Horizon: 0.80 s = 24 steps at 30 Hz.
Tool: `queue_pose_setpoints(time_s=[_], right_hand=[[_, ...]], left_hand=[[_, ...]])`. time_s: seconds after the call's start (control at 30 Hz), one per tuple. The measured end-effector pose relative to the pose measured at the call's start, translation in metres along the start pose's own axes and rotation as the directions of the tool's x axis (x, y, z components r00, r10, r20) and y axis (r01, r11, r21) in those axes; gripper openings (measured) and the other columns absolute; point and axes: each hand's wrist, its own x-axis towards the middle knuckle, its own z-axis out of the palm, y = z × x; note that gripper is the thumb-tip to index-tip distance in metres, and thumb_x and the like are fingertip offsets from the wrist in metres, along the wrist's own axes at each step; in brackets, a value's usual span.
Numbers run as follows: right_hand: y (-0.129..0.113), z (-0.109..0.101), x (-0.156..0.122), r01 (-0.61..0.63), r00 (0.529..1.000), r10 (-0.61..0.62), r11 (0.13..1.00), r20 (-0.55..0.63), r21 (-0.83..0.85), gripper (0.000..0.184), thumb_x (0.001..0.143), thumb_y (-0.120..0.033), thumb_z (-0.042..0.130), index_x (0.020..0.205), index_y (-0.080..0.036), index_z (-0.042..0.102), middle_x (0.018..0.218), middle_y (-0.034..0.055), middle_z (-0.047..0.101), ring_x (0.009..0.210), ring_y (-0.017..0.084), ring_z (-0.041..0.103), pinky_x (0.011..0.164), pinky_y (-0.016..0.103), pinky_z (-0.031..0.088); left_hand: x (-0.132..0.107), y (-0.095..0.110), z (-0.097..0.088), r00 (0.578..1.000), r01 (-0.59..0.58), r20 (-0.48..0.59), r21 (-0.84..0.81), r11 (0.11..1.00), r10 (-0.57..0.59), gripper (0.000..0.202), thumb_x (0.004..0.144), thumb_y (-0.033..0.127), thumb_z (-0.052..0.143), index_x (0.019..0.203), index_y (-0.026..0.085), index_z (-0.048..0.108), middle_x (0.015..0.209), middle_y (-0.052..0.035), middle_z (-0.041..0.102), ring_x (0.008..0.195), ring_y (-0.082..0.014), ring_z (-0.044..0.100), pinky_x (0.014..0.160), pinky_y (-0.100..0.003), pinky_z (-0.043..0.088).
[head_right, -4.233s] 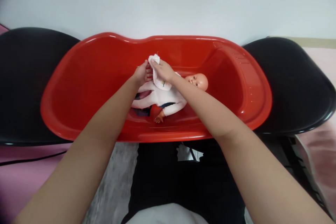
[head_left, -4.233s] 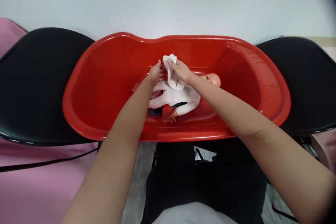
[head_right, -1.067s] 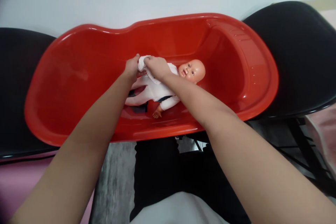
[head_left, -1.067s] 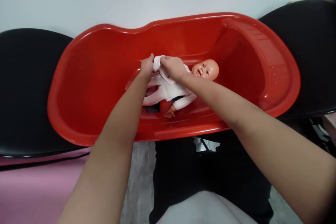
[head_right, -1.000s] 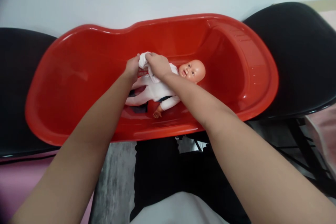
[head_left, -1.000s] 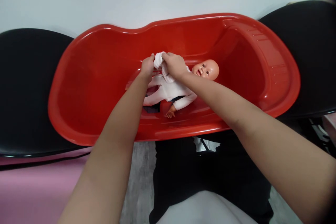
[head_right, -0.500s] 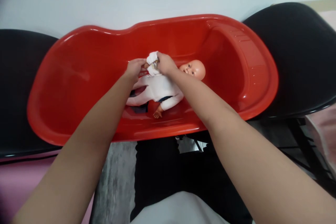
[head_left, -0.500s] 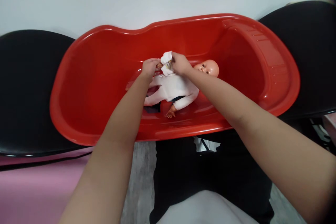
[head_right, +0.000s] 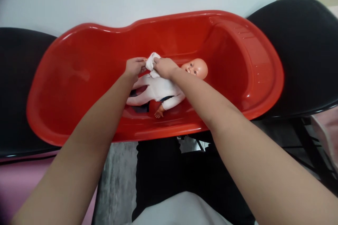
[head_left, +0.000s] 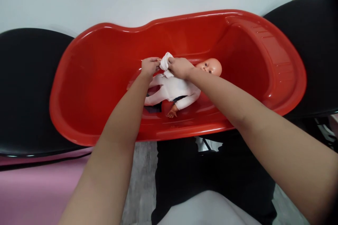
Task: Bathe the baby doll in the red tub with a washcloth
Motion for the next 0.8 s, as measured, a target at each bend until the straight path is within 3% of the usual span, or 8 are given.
queue_pose_setpoints(time_s=[0.17,0.4,0.63,0.8], right_hand=[[-0.0046,-0.0003,-0.0018,0.068,0.998,-0.068,0.993,0.007,-0.099,0.053,0.114,-0.026,0.035,0.158,-0.015,0.062,0.144,0.0223,0.066,0.120,0.034,0.065,0.089,0.043,0.047],[-0.0069,-0.0024,-0.0016,0.047,0.999,-0.044,0.992,0.032,-0.117,0.051,0.114,-0.027,0.037,0.157,-0.012,0.060,0.148,0.0233,0.063,0.121,0.033,0.064,0.090,0.040,0.046],[-0.0085,-0.0056,-0.0015,0.053,0.997,-0.045,0.990,0.063,-0.133,0.052,0.114,-0.027,0.036,0.160,-0.014,0.058,0.150,0.0214,0.062,0.120,0.034,0.063,0.089,0.040,0.045],[-0.0087,-0.0041,-0.0025,0.053,0.998,-0.048,0.989,0.038,-0.139,0.053,0.115,-0.028,0.035,0.160,-0.012,0.057,0.149,0.0228,0.062,0.119,0.033,0.064,0.089,0.041,0.046]], left_hand=[[-0.0013,0.0026,0.0007,0.999,-0.001,0.045,0.012,1.000,0.000,0.022,0.084,-0.005,0.068,0.077,0.016,0.072,0.081,-0.0042,0.073,0.069,-0.0129,0.068,0.072,-0.022,0.057],[-0.0019,0.0018,-0.0004,0.998,0.005,0.060,0.013,1.000,-0.006,0.022,0.098,0.006,0.063,0.084,0.015,0.076,0.082,-0.0059,0.075,0.072,-0.0132,0.070,0.074,-0.021,0.059],[-0.0037,0.0028,0.0018,1.000,0.008,0.026,0.004,1.000,-0.008,0.019,0.098,0.007,0.069,0.082,0.016,0.074,0.083,-0.0077,0.077,0.073,-0.0163,0.074,0.079,-0.029,0.063],[-0.0018,0.0011,0.0004,0.999,-0.005,0.036,0.009,1.000,0.005,0.019,0.099,0.009,0.070,0.081,0.016,0.074,0.082,-0.0060,0.076,0.072,-0.0145,0.072,0.076,-0.025,0.062]])
